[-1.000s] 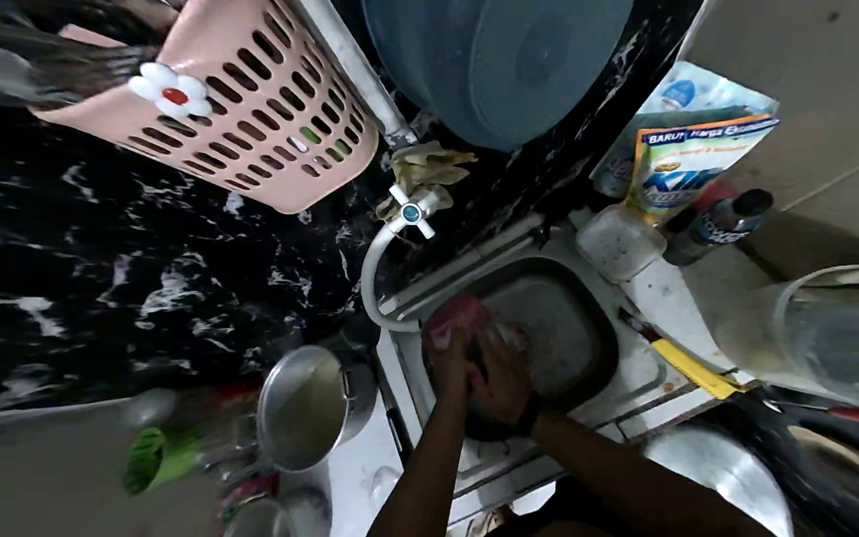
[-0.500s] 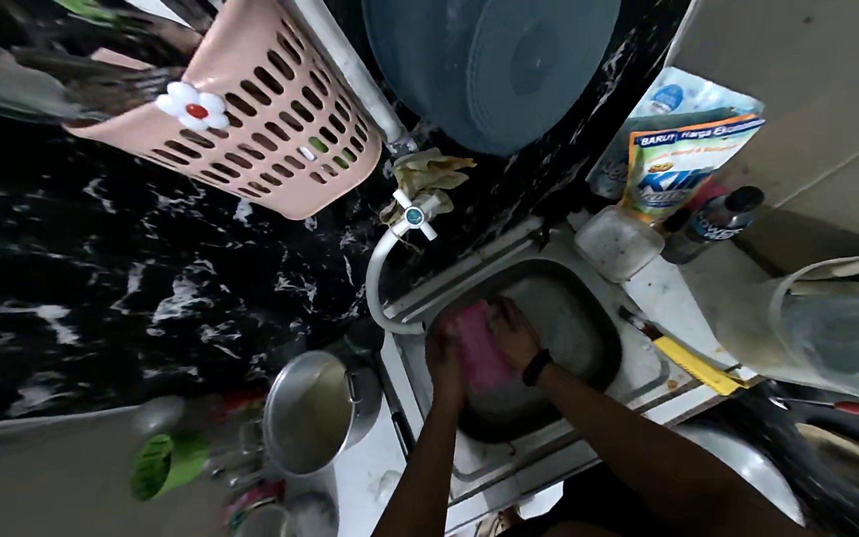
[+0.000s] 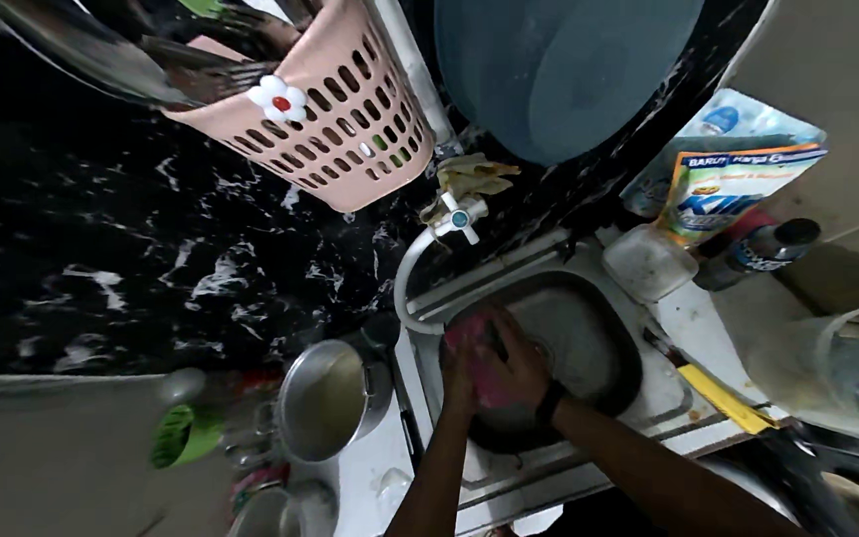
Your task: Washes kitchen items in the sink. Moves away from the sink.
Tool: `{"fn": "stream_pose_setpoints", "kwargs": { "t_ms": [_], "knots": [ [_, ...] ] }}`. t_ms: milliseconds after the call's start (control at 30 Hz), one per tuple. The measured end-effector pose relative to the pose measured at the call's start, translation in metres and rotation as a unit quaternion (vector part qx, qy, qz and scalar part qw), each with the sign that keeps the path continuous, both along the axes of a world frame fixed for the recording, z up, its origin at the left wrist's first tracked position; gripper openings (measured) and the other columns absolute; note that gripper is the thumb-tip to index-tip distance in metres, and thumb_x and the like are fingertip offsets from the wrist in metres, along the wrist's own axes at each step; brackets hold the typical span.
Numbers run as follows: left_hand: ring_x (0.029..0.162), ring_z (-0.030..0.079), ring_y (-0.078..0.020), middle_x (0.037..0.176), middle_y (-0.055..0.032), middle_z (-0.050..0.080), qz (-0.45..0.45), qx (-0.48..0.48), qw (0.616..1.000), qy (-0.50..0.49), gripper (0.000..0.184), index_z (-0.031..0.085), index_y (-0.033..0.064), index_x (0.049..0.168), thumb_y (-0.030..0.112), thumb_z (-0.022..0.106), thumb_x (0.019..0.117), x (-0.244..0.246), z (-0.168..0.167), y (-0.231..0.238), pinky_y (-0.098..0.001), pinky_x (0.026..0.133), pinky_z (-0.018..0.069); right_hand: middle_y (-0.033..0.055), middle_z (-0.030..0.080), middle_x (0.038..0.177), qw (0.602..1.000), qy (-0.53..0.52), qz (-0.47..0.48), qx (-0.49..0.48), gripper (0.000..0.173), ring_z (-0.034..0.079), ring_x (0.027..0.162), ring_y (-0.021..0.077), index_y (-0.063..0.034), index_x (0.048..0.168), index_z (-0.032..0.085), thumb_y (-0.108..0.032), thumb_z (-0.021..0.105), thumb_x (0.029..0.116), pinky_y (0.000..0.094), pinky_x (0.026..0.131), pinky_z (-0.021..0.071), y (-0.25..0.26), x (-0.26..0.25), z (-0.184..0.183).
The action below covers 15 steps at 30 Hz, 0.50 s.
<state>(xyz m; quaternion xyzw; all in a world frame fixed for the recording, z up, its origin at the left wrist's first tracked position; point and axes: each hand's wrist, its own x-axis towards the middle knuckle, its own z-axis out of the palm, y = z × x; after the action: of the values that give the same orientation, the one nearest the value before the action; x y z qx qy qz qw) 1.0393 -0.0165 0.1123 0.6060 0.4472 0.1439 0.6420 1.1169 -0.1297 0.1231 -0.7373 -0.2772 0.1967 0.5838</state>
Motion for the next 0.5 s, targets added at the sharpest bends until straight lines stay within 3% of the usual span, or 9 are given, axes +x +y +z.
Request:
{"fn": "stream_pose_setpoints", "kwargs": {
  "t_ms": [33, 100, 200, 267, 300, 333, 400, 433, 500],
  "knots": [
    [0.117, 0.061, -0.0209, 0.136, -0.0195, 0.057, -0.006, 0.001, 1.0, 0.01, 0.053, 0.034, 0.0009, 0.153, 0.032, 0.04, 0.1104, -0.001, 0.006, -0.001, -0.0398, 0.098, 0.0537, 0.0232, 0.047, 0.154, 1.0, 0.011, -0.02, 0.02, 0.064, 0.049, 0.142, 0.0285, 0.0032, 0.153, 0.043, -0.034, 0.057, 0.1029, 0.0402, 0.118, 0.0418, -0.005, 0.0, -0.003],
    [0.125, 0.056, -0.0228, 0.144, -0.0211, 0.051, -0.028, -0.007, 0.999, 0.037, 0.051, 0.03, 0.0006, 0.155, 0.026, 0.035, 0.1119, -0.004, 0.02, -0.003, -0.0414, 0.104, 0.0496, 0.018, 0.061, 0.139, 0.989, 0.133, -0.045, 0.052, 0.051, 0.062, 0.124, 0.0193, 0.0009, 0.147, 0.051, -0.029, 0.049, 0.1055, 0.0354, 0.106, 0.051, -0.013, 0.008, -0.003],
    [0.126, 0.055, -0.0213, 0.143, -0.019, 0.052, -0.079, -0.005, 0.995, 0.059, 0.05, 0.034, 0.0006, 0.153, 0.03, 0.027, 0.113, -0.007, 0.017, 0.002, -0.0408, 0.104, 0.0494, 0.016, 0.065, 0.13, 0.949, 0.307, -0.052, 0.039, 0.045, 0.065, 0.113, 0.017, -0.002, 0.144, 0.055, -0.029, 0.039, 0.1111, 0.0362, 0.098, 0.0541, -0.021, 0.025, 0.0],
    [0.133, 0.053, -0.0251, 0.147, -0.021, 0.051, -0.109, 0.065, 0.99, 0.063, 0.052, 0.041, -0.0016, 0.151, 0.032, 0.037, 0.1115, 0.0, 0.008, 0.006, -0.0431, 0.111, 0.0453, 0.0165, 0.065, 0.132, 0.957, 0.272, -0.09, 0.036, 0.044, 0.066, 0.113, 0.0177, -0.0019, 0.145, 0.054, -0.026, 0.045, 0.1093, 0.0355, 0.098, 0.0547, -0.024, 0.027, -0.003],
    [0.13, 0.055, -0.0253, 0.145, -0.0207, 0.053, -0.108, 0.09, 0.988, 0.065, 0.052, 0.044, -0.0004, 0.15, 0.034, 0.04, 0.1105, 0.004, 0.006, 0.004, -0.0435, 0.108, 0.0471, 0.0173, 0.064, 0.134, 0.97, 0.22, -0.1, 0.028, 0.046, 0.066, 0.114, 0.0189, -0.0014, 0.147, 0.051, -0.026, 0.047, 0.1082, 0.0356, 0.098, 0.0546, -0.026, 0.024, -0.006],
    [0.129, 0.055, -0.0248, 0.145, -0.0208, 0.053, -0.109, 0.099, 0.987, 0.066, 0.054, 0.043, 0.0003, 0.151, 0.036, 0.04, 0.1102, 0.005, 0.006, 0.0, -0.0428, 0.106, 0.0477, 0.0184, 0.061, 0.139, 0.982, 0.158, -0.099, 0.016, 0.051, 0.064, 0.12, 0.0205, -0.0001, 0.15, 0.047, -0.027, 0.049, 0.1075, 0.0362, 0.102, 0.0532, -0.027, 0.017, -0.008],
    [0.136, 0.049, -0.0232, 0.151, -0.0219, 0.046, -0.128, 0.097, 0.985, 0.057, 0.063, 0.032, -0.0015, 0.156, 0.038, 0.043, 0.1079, 0.005, 0.011, -0.012, -0.0407, 0.113, 0.043, 0.0226, 0.046, 0.156, 0.996, 0.036, -0.076, 0.005, 0.058, 0.049, 0.142, 0.0288, 0.0028, 0.153, 0.043, -0.031, 0.049, 0.1066, 0.0418, 0.119, 0.0407, -0.024, 0.001, -0.012],
    [0.133, 0.052, -0.0216, 0.148, -0.0216, 0.049, -0.119, 0.101, 0.987, 0.049, 0.067, 0.031, -0.0023, 0.155, 0.038, 0.05, 0.1052, 0.008, 0.014, -0.017, -0.039, 0.111, 0.0447, 0.0241, 0.04, 0.16, 0.998, -0.006, -0.068, 0.007, 0.059, 0.043, 0.147, 0.0333, 0.0032, 0.154, 0.041, -0.03, 0.047, 0.1057, 0.045, 0.122, 0.0367, -0.02, -0.002, -0.011],
    [0.124, 0.059, -0.0196, 0.139, -0.0201, 0.056, -0.093, 0.091, 0.991, 0.039, 0.072, 0.033, -0.0016, 0.153, 0.035, 0.065, 0.099, 0.015, 0.016, -0.019, -0.0375, 0.105, 0.051, 0.0233, 0.038, 0.161, 0.999, 0.017, -0.051, 0.0, 0.056, 0.042, 0.147, 0.0323, 0.0015, 0.156, 0.038, -0.024, 0.044, 0.1069, 0.0439, 0.121, 0.0376, -0.015, 0.01, 0.0]
  ]
}}
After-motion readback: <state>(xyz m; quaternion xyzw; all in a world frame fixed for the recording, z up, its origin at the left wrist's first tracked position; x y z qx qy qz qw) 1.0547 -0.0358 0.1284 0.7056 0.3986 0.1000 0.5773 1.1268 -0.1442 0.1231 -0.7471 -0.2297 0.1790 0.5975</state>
